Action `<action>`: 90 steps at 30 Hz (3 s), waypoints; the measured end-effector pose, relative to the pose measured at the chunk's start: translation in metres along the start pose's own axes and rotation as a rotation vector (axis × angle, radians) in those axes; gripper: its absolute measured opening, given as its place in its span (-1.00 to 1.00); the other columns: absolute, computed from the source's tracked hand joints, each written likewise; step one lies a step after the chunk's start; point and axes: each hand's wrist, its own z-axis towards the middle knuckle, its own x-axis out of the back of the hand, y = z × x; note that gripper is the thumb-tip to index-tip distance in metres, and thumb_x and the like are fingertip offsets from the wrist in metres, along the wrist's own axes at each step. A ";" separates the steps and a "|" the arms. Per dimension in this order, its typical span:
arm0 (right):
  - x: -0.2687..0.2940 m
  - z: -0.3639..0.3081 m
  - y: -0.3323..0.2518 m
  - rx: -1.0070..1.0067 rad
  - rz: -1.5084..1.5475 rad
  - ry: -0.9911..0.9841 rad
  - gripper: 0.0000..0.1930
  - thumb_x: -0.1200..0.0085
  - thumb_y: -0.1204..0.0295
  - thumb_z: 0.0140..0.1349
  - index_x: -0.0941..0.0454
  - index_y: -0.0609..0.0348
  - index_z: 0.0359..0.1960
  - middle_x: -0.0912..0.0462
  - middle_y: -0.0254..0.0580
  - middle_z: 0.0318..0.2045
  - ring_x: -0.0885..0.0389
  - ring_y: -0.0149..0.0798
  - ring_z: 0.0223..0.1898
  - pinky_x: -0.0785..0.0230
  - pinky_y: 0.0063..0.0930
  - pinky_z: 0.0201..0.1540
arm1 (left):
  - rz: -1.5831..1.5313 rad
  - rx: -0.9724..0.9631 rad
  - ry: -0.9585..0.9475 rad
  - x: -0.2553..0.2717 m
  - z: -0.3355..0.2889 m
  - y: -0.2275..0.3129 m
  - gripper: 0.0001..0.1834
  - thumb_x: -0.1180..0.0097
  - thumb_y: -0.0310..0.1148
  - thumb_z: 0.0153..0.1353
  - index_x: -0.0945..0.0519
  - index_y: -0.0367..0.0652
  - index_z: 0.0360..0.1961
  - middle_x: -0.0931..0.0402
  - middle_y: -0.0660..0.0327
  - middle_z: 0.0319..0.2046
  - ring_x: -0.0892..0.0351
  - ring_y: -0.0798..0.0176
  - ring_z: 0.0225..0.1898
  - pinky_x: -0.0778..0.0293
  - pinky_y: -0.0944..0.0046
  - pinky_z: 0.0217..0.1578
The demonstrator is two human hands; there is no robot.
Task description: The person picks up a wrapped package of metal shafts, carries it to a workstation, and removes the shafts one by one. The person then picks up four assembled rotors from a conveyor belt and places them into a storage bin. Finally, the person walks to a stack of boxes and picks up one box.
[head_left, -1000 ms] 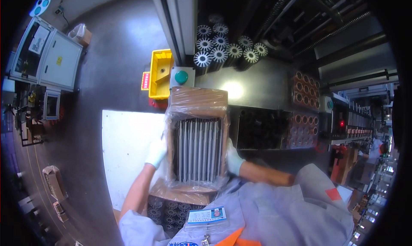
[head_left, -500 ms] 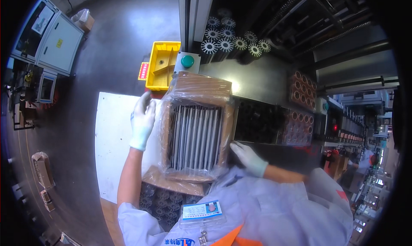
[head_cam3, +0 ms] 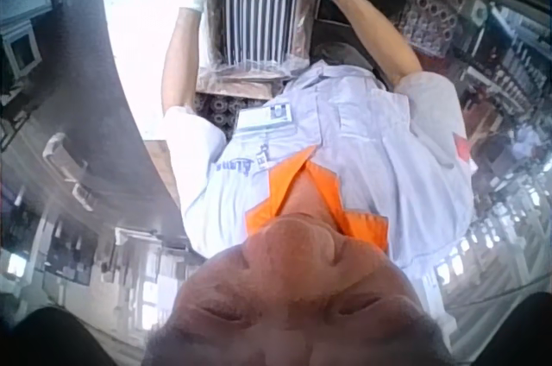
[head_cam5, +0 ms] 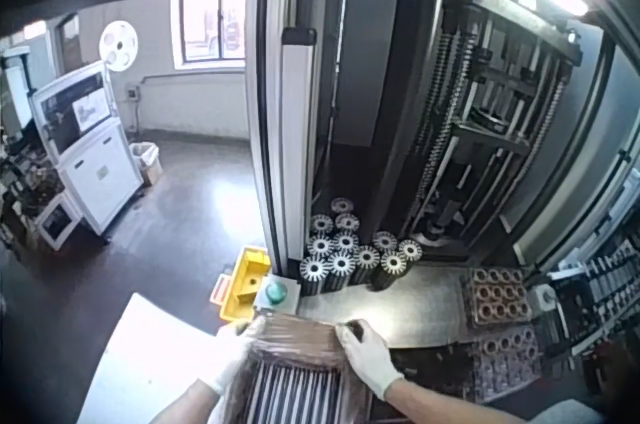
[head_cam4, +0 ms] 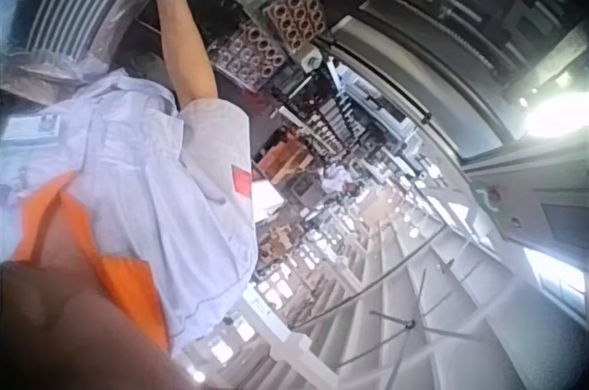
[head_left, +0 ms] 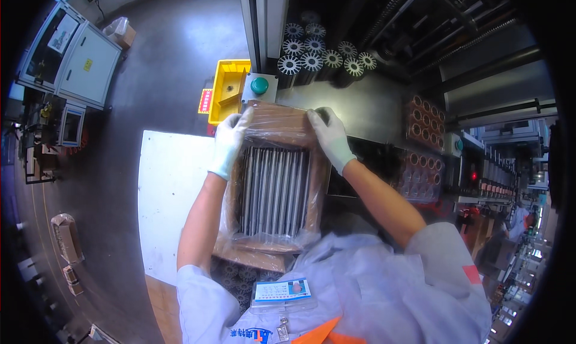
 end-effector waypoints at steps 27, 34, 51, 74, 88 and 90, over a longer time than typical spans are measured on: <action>-0.008 -0.001 0.001 0.231 -0.478 -0.174 -0.68 0.11 0.11 0.39 -0.60 -0.13 0.01 -0.70 -0.05 -0.22 -0.64 0.05 -0.12 -0.46 -0.12 -0.04 | 0.046 -0.002 0.069 -0.006 0.010 -0.016 -0.60 -0.26 -0.17 0.21 -0.51 -0.19 -0.67 -0.31 0.43 -0.69 -0.18 0.52 -0.60 -0.13 0.36 -0.57; -0.008 -0.010 0.012 0.307 -0.462 -0.153 -0.68 0.10 0.21 0.40 -0.56 -0.04 0.07 -0.67 0.04 -0.14 -0.63 0.03 -0.09 -0.45 -0.13 -0.03 | 0.120 -0.012 0.036 -0.006 0.009 -0.015 -0.57 -0.24 -0.15 0.21 -0.51 -0.22 -0.68 -0.32 0.41 -0.70 -0.20 0.50 -0.62 -0.18 0.33 -0.58; 0.005 0.004 0.011 0.077 0.193 -0.421 -0.63 0.06 0.39 0.38 -0.51 0.29 0.15 -0.65 -0.07 0.02 -0.58 -0.31 0.07 -0.33 -0.49 0.20 | 0.419 0.072 -0.063 -0.008 0.020 0.004 -0.25 -0.18 0.16 0.20 -0.56 -0.42 0.03 -0.63 -0.03 -0.20 -0.60 0.17 -0.10 -0.43 0.21 0.01; -0.008 0.016 0.034 0.033 0.188 -0.582 -0.65 0.10 0.48 0.30 -0.62 0.23 0.04 -0.67 -0.07 -0.01 -0.59 -0.37 0.02 -0.34 -0.53 0.17 | 0.708 0.002 -0.080 -0.027 0.019 0.016 -0.65 -0.23 -0.24 0.15 -0.62 -0.35 -0.19 -0.66 0.05 -0.38 -0.65 0.16 -0.32 -0.51 0.22 -0.19; -0.015 0.019 0.037 0.086 -0.027 -0.613 -0.65 0.12 0.41 0.30 -0.64 0.06 0.04 -0.67 -0.13 0.01 -0.62 -0.18 0.03 -0.33 -0.45 0.19 | 1.172 -0.951 -0.273 0.000 -0.043 0.026 -0.22 -0.43 -0.04 -0.10 -0.50 -0.18 0.14 -0.45 0.03 0.15 -0.31 -0.03 0.28 -0.18 -0.05 0.30; -0.017 0.019 0.039 0.093 -0.049 -0.632 -0.64 0.13 0.40 0.31 -0.63 0.06 0.05 -0.66 -0.11 0.03 -0.61 -0.18 0.04 -0.33 -0.45 0.20 | 1.167 -0.914 -0.276 0.000 -0.040 0.022 -0.23 -0.41 -0.05 -0.11 -0.50 -0.19 0.14 -0.43 0.05 0.18 -0.29 -0.03 0.30 -0.21 -0.05 0.30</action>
